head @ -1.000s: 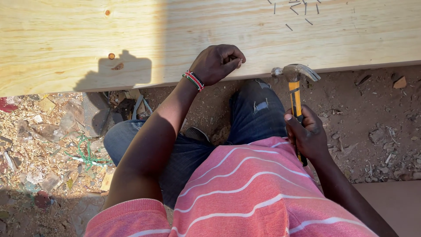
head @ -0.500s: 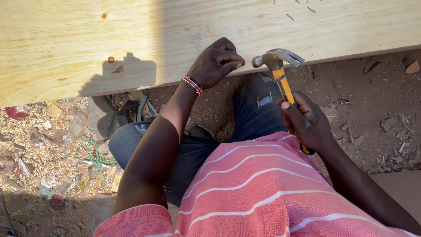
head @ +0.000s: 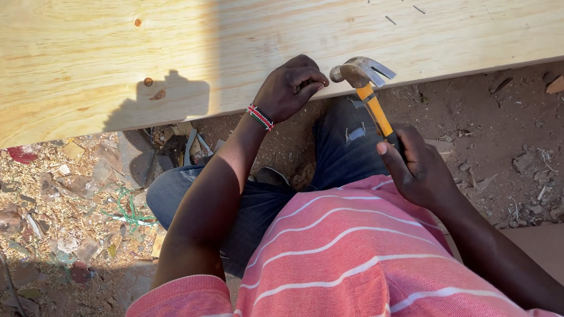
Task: Hammering nails into a plywood board to secure it.
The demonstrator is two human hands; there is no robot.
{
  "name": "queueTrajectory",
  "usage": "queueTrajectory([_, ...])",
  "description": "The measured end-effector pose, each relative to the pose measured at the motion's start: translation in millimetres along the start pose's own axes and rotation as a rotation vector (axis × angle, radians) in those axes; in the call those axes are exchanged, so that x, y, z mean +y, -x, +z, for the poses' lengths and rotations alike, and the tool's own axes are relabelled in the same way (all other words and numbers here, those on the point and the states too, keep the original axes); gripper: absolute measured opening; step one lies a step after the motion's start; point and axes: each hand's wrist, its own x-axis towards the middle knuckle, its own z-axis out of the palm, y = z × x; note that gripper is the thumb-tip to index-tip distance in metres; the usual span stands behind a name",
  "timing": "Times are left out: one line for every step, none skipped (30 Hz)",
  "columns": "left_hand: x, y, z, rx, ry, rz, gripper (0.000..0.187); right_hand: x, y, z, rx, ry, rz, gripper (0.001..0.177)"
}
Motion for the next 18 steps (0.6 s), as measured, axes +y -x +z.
queueTrajectory([-0.8,1.0,1.0,0.001,0.0,0.004,0.005,-1.5,-0.4,0.6,0.004,0.002,-0.001,0.035])
queueTrajectory([-1.5,1.8,1.7,0.003,-0.015,0.022,0.004,-3.3,-0.9,1.1,-0.012,0.02,-0.04,0.042])
queueTrajectory([-2.8,3.0,1.0,0.005,-0.033,0.037,0.005,-5.6,-2.7,2.3,-0.03,0.036,-0.081,0.049])
queueTrajectory([-4.5,0.3,0.8,0.007,-0.035,0.039,0.005,-4.9,-7.1,4.4,-0.028,0.037,-0.084,0.049])
queueTrajectory([-5.4,0.9,1.7,0.004,-0.047,0.036,0.004,-4.1,-9.1,7.3,-0.063,0.127,-0.042,0.049])
queueTrajectory([-6.3,1.6,2.7,0.001,-0.059,0.033,0.004,-3.2,-11.1,10.4,-0.097,0.218,0.0,0.05])
queueTrajectory([-5.9,2.1,2.3,0.002,-0.06,0.032,0.004,-7.8,-9.8,8.4,-0.098,0.218,-0.002,0.05])
queueTrajectory([-5.4,2.3,2.0,0.008,-0.073,0.042,0.004,-12.3,-8.6,6.2,-0.073,0.186,-0.028,0.05])
queueTrajectory([-5.0,2.1,2.3,0.015,-0.088,0.053,0.005,-16.0,-7.8,3.6,-0.048,0.155,-0.054,0.05])
queueTrajectory([-5.5,1.1,0.8,0.018,-0.09,0.053,0.005,-18.8,-6.4,1.6,-0.05,0.155,-0.058,0.05])
queueTrajectory([-5.6,2.1,1.2,0.015,-0.028,0.053,0.003,-21.8,-2.7,-0.3,0.034,0.134,-0.164,0.046])
queueTrajectory([-5.8,3.1,1.7,0.012,0.033,0.054,0.004,-24.8,1.0,-2.3,0.118,0.113,-0.27,0.042])
queueTrajectory([-6.4,2.8,3.1,0.013,0.033,0.055,0.004,-18.4,-0.5,1.9,0.118,0.114,-0.27,0.042])
queueTrajectory([-6.6,2.6,4.3,0.013,-0.001,0.052,0.004,-12.2,-1.7,5.9,0.117,0.119,-0.293,0.042])
queueTrajectory([-6.7,3.2,4.1,0.013,-0.037,0.046,0.004,-6.9,-3.3,10.5,0.114,0.122,-0.317,0.043])
queueTrajectory([-7.2,1.5,3.4,0.014,-0.039,0.044,0.004,-5.9,-6.6,11.7,0.113,0.121,-0.319,0.043])
queueTrajectory([-7.1,1.5,3.6,0.012,-0.081,0.044,0.002,-4.9,-8.1,13.3,0.065,0.161,-0.197,0.046])
queueTrajectory([-7.1,1.1,3.8,0.009,-0.123,0.044,0.003,-3.8,-9.9,14.7,0.017,0.2,-0.075,0.05])
